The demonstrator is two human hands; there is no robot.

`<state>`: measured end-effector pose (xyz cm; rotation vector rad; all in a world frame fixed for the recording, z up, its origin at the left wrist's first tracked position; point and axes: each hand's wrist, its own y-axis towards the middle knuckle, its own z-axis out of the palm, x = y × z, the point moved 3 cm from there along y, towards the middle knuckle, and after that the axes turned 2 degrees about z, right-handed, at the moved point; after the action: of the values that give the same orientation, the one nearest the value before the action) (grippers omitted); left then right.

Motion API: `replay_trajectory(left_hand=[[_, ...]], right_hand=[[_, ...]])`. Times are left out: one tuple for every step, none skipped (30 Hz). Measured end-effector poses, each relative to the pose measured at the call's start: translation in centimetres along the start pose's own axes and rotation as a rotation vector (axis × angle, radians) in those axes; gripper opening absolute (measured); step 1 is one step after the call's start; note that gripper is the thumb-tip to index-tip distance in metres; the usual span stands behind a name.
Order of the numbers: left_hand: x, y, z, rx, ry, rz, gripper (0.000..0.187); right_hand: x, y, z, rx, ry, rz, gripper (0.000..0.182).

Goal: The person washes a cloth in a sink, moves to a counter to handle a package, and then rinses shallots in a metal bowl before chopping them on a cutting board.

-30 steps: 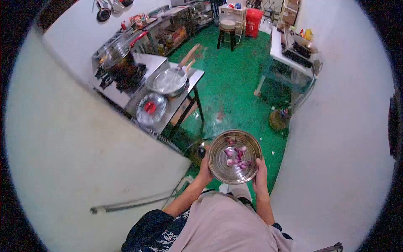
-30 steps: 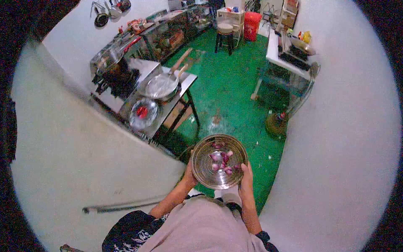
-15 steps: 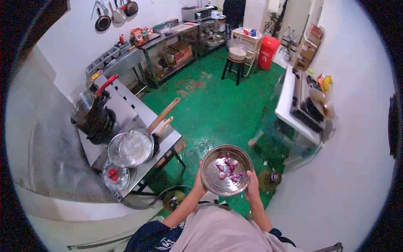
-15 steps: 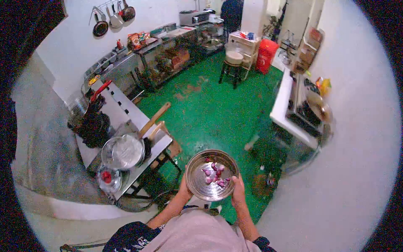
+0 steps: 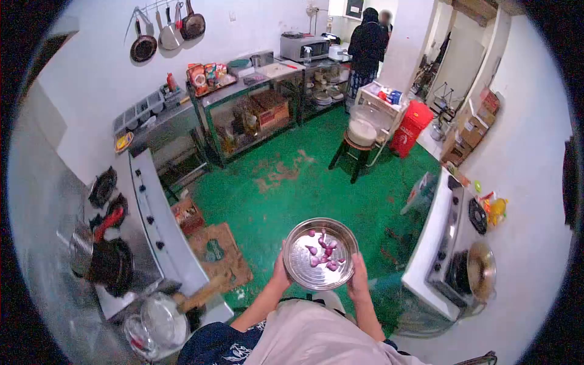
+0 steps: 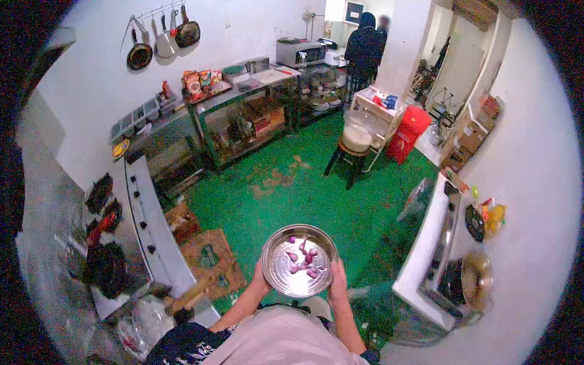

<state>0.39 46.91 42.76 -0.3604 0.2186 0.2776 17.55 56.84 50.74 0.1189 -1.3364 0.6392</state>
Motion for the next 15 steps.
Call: replay_trajectory(left_hand=[[0.2, -0.1, 0.5, -0.005, -0.01, 0.026, 0.053], [0.0, -0.1, 1.0, -0.001, -0.021, 0.056, 0.053], [-0.1, -0.4, 0.9, 0.007, -0.036, 0.09, 0.053], [-0.2, -0.4, 0.3, 0.016, -0.081, 0.113, 0.051], [-0.5, -1.4, 0.5, 0.028, -0.063, 0.139, 0.051], [-0.9, -2.8, 1.3, 0.038, -0.046, 0.167, 0.051], [1.1, 3.7, -2.1, 0.066, 0.022, 0.201, 0.05], [1.5, 4.9, -3.9, 0.048, 0.023, 0.183, 0.051], [1.9, 5.4, -4.7, 0.018, 0.037, 0.179, 0.051], [2.2, 6.1, -5.2, -0.007, 0.046, 0.187, 0.052], [2.2, 6.5, -5.8, -0.042, 0.067, 0.193, 0.052], [2.1, 6.6, -6.0, 0.011, 0.104, 0.287, 0.055], [2.0, 6.4, -6.5, -0.012, 0.12, 0.312, 0.056], [0.9, 6.6, -6.7, -0.042, 0.154, 0.329, 0.056], [0.9, 5.8, -7.2, -0.069, 0.164, 0.345, 0.057]], right_hand=[[1.4, -0.2, 0.6, 0.034, 0.011, -0.09, 0.054], [2.4, -0.7, 1.3, 0.008, 0.087, -0.091, 0.057], [2.8, -1.2, 1.9, -0.014, 0.158, -0.094, 0.06], [2.8, -1.2, 2.1, -0.002, 0.181, -0.074, 0.06], [2.4, -1.5, 2.1, 0.007, 0.204, -0.046, 0.06], [2.1, -1.9, 1.9, 0.018, 0.224, -0.016, 0.06], [-3.3, 5.3, -2.3, 0.07, 0.274, 0.018, 0.058], [-5.7, 7.3, -3.3, 0.11, 0.287, 0.08, 0.056], [-6.9, 8.7, -3.8, 0.15, 0.293, 0.136, 0.054], [-8.0, 10.1, -4.0, 0.132, 0.287, 0.198, 0.046], [-10.4, 12.4, -5.6, 0.148, 0.217, 0.227, 0.039], [-10.6, 13.1, -4.7, 0.18, 0.275, 0.225, 0.038], [-10.8, 12.8, -4.1, 0.206, 0.328, 0.236, 0.036], [-11.6, 13.8, -2.8, 0.227, 0.358, 0.243, 0.037], [-12.2, 13.7, -2.3, 0.242, 0.364, 0.25, 0.037]])
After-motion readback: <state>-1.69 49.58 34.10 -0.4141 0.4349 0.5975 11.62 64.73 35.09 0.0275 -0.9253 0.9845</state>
